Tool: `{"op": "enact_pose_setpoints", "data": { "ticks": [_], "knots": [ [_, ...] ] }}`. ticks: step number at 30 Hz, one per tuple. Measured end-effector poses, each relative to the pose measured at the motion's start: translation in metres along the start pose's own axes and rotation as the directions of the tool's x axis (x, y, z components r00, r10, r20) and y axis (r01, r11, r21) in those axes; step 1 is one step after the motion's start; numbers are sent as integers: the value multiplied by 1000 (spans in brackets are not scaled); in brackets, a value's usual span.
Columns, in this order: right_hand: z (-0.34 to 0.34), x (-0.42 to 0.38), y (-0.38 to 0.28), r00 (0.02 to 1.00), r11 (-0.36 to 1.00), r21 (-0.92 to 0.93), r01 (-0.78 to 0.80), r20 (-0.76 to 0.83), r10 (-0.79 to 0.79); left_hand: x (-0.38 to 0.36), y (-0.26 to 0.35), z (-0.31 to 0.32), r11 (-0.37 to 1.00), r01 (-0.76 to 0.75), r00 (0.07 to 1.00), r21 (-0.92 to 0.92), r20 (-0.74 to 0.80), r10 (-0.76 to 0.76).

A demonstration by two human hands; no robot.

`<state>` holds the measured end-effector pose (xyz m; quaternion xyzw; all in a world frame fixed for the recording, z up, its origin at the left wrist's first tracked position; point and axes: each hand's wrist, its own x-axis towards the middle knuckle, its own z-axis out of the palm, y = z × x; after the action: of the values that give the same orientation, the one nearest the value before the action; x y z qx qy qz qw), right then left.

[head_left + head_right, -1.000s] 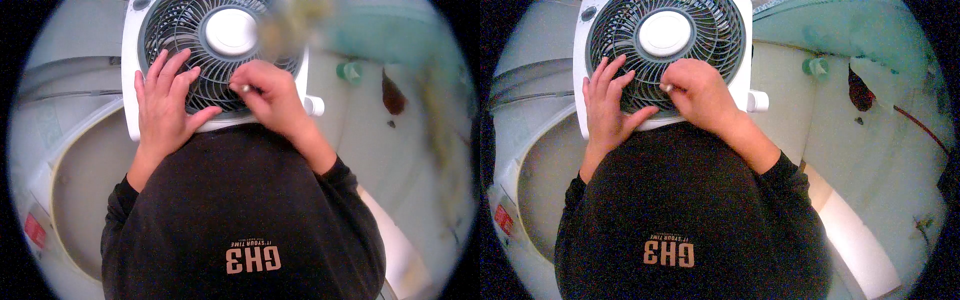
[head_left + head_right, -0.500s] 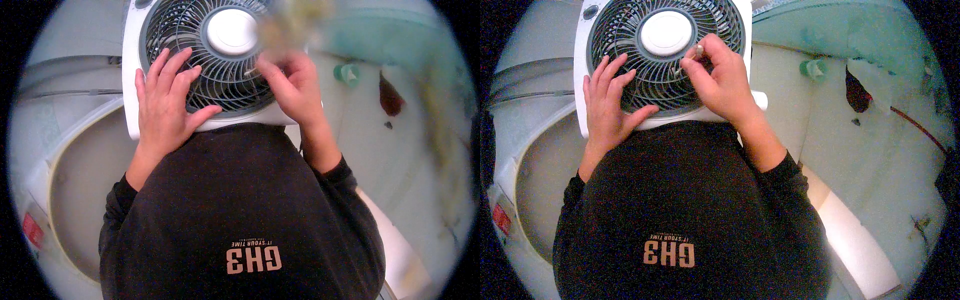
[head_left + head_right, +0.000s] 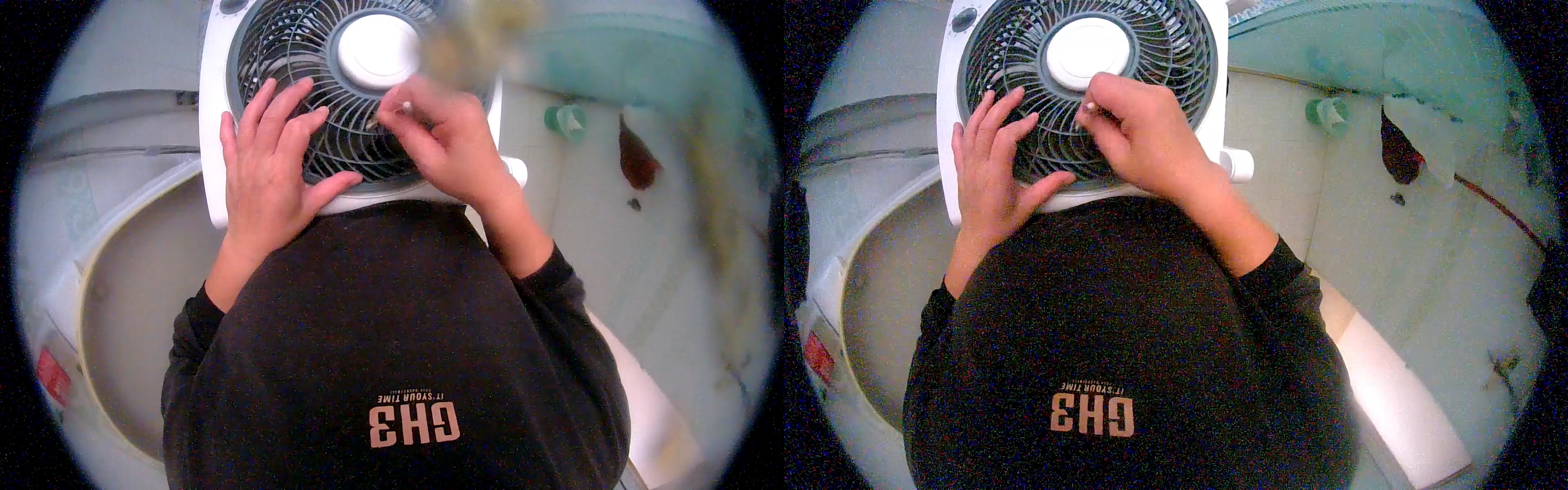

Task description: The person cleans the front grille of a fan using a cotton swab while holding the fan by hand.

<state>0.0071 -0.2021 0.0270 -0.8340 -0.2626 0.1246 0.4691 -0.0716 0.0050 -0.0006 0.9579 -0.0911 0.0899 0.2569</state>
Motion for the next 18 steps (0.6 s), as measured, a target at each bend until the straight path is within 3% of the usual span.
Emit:
{"op": "enact_pose_setpoints", "data": {
  "ticks": [4,7,10,16,18],
  "knots": [
    [7,3,17,966,944,-231,236,-48,-253,1,0,1,1000,-1,1000,-2,3,1],
    [-2,0,7,983,980,-106,171,84,-162,3,5,-3,1000,15,1000,12,15,-15],
    [-12,-1,2,991,989,127,-80,117,65,6,9,-2,999,23,1000,25,20,-23],
    [-7,-2,14,990,990,-66,122,-61,-126,9,17,-4,1000,21,1000,4,-3,-21],
    [-16,-4,1,998,999,42,-30,52,28,7,15,-3,1000,27,1000,5,-1,-27]
  ]
}}
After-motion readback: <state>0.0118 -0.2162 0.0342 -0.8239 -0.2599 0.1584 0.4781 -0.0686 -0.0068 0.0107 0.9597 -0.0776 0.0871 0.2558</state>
